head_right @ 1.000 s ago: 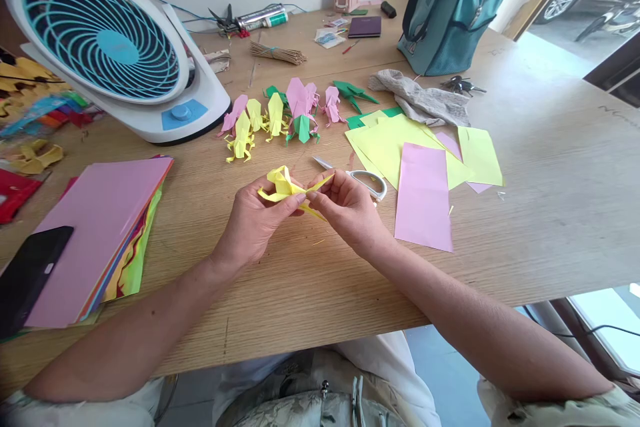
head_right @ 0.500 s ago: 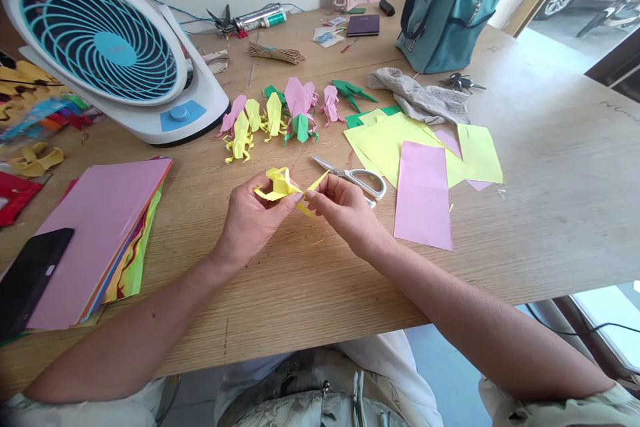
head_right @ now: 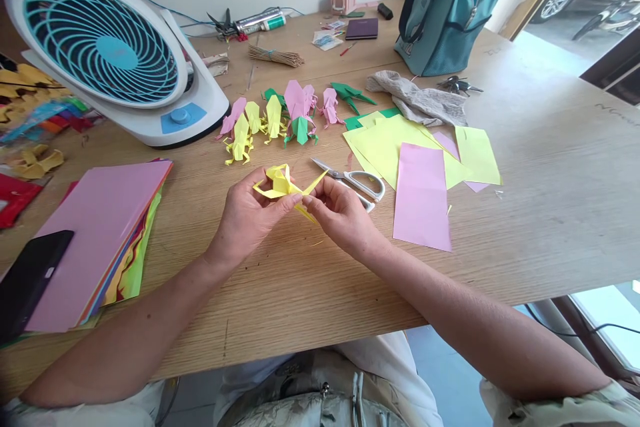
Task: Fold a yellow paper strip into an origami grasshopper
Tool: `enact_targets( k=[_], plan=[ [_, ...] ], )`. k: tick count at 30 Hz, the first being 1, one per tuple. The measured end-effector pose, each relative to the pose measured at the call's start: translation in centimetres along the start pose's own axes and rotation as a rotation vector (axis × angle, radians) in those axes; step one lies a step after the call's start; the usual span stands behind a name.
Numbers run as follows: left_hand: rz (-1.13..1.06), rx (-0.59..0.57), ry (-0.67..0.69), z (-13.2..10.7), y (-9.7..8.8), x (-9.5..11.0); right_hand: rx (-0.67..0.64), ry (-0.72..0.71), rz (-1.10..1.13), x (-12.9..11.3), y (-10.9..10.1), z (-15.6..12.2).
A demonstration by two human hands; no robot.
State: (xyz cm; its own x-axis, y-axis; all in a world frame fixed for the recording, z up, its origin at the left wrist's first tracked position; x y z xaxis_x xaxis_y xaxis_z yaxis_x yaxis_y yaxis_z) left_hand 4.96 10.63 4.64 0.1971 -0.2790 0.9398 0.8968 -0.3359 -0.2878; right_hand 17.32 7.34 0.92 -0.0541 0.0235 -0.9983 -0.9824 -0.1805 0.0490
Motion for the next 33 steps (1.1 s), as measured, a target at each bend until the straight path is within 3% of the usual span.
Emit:
enact_targets(
  k=[6, 12, 15, 23, 28, 33],
  plan=[
    [0.037, -0.014, -0.028, 0.1, -0.1, 0.1, 0.034, 0.016, 0.079, 0.3, -0.3, -0.1],
    [-0.351, -0.126, -0.136, 0.1, 1.6, -1.5, 0.126, 0.007, 0.149, 1.0, -1.4, 0.1],
    [-0.415, -0.159, -0.15, 0.0, 2.2, -1.8, 0.135, 0.016, 0.162, 1.3, -1.5, 0.1],
    [-0.171, -0.07, -0.107, -0.1, 1.2, -2.5, 0.034, 0.044, 0.159, 0.7, -0.2, -0.1],
    [0.061, -0.046, -0.01, 0.0, 0.7, -1.1, 0.067, 0.028, 0.179, 0.8, -0.6, -0.1],
    [0.072, -0.107, 0.049, 0.0, 1.3, 0.1, 0.112, 0.026, 0.217, 1.4, -1.3, 0.1]
  ],
)
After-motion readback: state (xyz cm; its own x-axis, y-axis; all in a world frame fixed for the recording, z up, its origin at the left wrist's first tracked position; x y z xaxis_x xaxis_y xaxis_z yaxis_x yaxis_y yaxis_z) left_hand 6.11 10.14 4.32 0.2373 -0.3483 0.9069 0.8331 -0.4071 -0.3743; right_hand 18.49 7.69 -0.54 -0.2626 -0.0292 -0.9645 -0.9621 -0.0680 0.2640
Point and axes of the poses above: each hand's wrist, its own z-axis towards the middle knuckle, its own y-axis out of the palm, x = y × z, the point moved 10 cm from there along z, towards the middle knuckle, and after that the axes turned 7 degrees about -x, right-handed, at the moved point
